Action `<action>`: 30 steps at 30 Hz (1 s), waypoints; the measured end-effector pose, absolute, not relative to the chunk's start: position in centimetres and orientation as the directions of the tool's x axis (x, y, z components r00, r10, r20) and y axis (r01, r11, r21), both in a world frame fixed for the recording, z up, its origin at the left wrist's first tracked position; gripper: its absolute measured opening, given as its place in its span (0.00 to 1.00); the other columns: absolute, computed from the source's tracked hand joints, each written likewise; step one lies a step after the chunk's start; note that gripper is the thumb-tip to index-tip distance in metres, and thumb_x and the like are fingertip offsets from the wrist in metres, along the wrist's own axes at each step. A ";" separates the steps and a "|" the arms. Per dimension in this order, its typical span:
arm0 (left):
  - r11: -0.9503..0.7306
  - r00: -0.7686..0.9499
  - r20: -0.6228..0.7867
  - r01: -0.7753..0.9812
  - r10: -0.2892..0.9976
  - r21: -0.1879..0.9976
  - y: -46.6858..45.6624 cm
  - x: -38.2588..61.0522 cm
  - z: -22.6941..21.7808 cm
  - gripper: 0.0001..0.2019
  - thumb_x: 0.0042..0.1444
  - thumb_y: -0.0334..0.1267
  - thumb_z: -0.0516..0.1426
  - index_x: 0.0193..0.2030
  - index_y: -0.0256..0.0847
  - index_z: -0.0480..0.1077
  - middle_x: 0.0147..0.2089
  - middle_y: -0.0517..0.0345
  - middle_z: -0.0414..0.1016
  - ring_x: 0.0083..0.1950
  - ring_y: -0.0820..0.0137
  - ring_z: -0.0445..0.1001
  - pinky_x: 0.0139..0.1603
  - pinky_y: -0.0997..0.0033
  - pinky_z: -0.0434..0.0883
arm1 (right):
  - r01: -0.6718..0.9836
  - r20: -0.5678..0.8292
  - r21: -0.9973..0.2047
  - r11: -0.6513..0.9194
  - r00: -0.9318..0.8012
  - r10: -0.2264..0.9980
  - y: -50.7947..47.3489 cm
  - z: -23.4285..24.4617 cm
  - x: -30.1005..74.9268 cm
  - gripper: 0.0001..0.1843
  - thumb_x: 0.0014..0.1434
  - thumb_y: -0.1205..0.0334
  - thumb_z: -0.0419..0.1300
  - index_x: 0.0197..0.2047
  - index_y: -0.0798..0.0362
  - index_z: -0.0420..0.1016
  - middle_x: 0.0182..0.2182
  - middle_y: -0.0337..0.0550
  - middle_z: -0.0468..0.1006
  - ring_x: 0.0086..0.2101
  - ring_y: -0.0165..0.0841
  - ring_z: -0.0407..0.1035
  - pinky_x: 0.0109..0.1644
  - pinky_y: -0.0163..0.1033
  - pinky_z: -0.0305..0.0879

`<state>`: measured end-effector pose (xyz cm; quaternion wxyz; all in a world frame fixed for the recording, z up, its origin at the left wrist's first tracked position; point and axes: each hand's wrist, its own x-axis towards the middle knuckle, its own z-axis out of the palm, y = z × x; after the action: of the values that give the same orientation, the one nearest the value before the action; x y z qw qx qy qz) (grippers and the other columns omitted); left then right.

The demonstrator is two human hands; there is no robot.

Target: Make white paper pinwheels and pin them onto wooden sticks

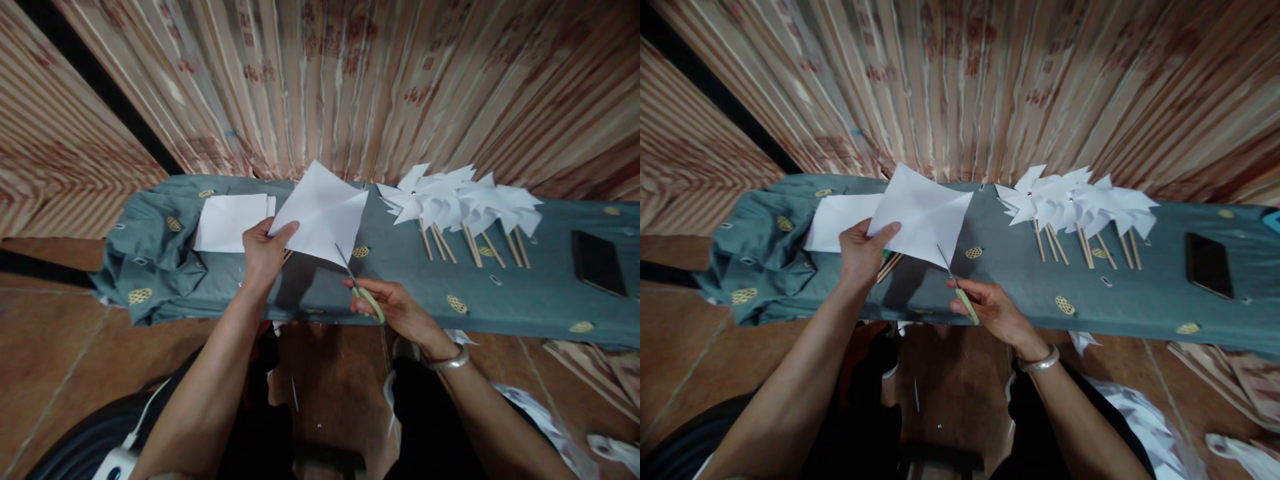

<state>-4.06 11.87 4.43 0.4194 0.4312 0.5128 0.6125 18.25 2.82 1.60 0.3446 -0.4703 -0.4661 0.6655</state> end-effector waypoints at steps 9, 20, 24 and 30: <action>-0.121 -0.278 0.095 -0.078 0.956 0.990 11.9 -4.0 4.3 0.13 0.38 0.44 0.69 0.27 0.37 0.76 0.25 0.60 0.76 0.26 0.71 0.70 0.26 0.72 0.68 | -0.034 -0.298 -0.946 -0.323 -0.311 0.903 2.8 1.7 18.1 0.28 0.45 0.51 0.74 0.48 0.54 0.81 0.27 0.36 0.71 0.27 0.24 0.61 0.29 0.33 0.60; -0.118 -0.246 0.088 -0.111 0.965 0.987 11.9 -3.8 3.9 0.12 0.38 0.42 0.69 0.27 0.37 0.77 0.25 0.61 0.76 0.25 0.73 0.68 0.26 0.73 0.67 | -0.009 -0.290 -0.951 -0.308 -0.309 0.906 2.6 1.8 18.1 0.31 0.46 0.47 0.72 0.50 0.55 0.79 0.29 0.40 0.76 0.28 0.25 0.63 0.30 0.33 0.61; -0.099 -0.229 0.079 -0.076 0.970 0.992 11.8 -3.6 3.8 0.12 0.38 0.42 0.68 0.28 0.37 0.77 0.24 0.61 0.75 0.24 0.73 0.68 0.26 0.73 0.67 | 0.007 -0.270 -0.959 -0.283 -0.324 0.907 2.6 1.9 18.2 0.30 0.48 0.46 0.71 0.50 0.55 0.79 0.31 0.42 0.77 0.29 0.26 0.64 0.30 0.34 0.61; -0.090 -0.206 0.074 -0.069 0.976 0.994 11.5 -3.3 3.6 0.11 0.39 0.41 0.68 0.28 0.38 0.78 0.26 0.60 0.77 0.26 0.71 0.70 0.27 0.71 0.68 | 0.054 -0.260 -0.965 -0.256 -0.313 0.914 2.7 2.2 18.4 0.30 0.49 0.45 0.70 0.50 0.55 0.79 0.31 0.41 0.77 0.29 0.27 0.64 0.31 0.34 0.60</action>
<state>-3.28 11.54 3.59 0.4445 0.4468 0.5074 0.5877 18.43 2.67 2.24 0.3397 -0.4777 -0.5066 0.6323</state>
